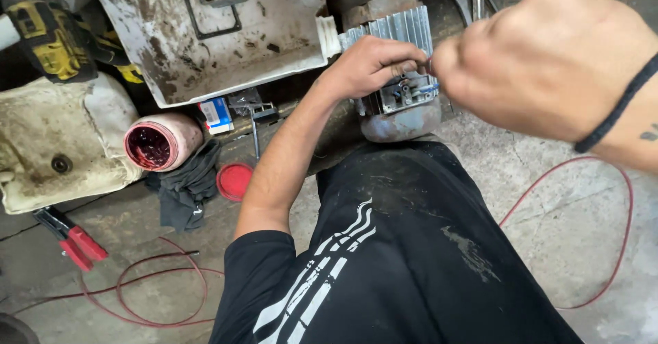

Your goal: Repairing an electric motor by disassembling and reassembling the terminal box components using a screwdriver

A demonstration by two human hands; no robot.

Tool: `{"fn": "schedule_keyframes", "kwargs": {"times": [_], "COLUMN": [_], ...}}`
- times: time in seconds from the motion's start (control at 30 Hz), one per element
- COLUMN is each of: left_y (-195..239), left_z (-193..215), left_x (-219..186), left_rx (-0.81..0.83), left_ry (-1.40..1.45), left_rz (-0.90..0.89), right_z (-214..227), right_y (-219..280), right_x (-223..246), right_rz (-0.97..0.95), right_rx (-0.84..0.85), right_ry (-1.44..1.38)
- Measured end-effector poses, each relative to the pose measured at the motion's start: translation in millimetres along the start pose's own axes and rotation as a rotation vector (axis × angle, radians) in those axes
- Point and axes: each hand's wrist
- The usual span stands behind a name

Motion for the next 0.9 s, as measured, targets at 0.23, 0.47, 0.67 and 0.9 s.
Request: {"fn": "schedule_keyframes", "kwargs": {"times": [0.23, 0.47, 0.67, 0.9], "left_y": [1.0, 1.7, 4.4, 3.1], "left_z": [0.0, -7.7, -10.9, -13.2], "left_x": [-6.0, 7.1, 16.4, 17.2], "left_rx": [-0.047, -0.064, -0.079, -0.059], "left_ry": [-0.018, -0.021, -0.082, 0.1], "left_rz": [0.037, 0.007, 0.056, 0.066], "right_z": [-3.3, -25.6, -57.7, -96.1], "right_y": [0.3, -26.2, -68.5, -92.8], "right_x": [17.7, -27.5, -4.7, 57.8], "right_rz": [-0.354, 0.178, 1.08, 0.145], "right_rx": [0.027, -0.141, -0.564, -1.588], "right_ry": [-0.045, -0.379, -1.832, -1.968]}}
Point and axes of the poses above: each hand's wrist, its own y-axis away from the middle knuckle, its own z-axis out of the back of the hand, x = y × z, and after that the axes turned 4 degrees about x, right-handed
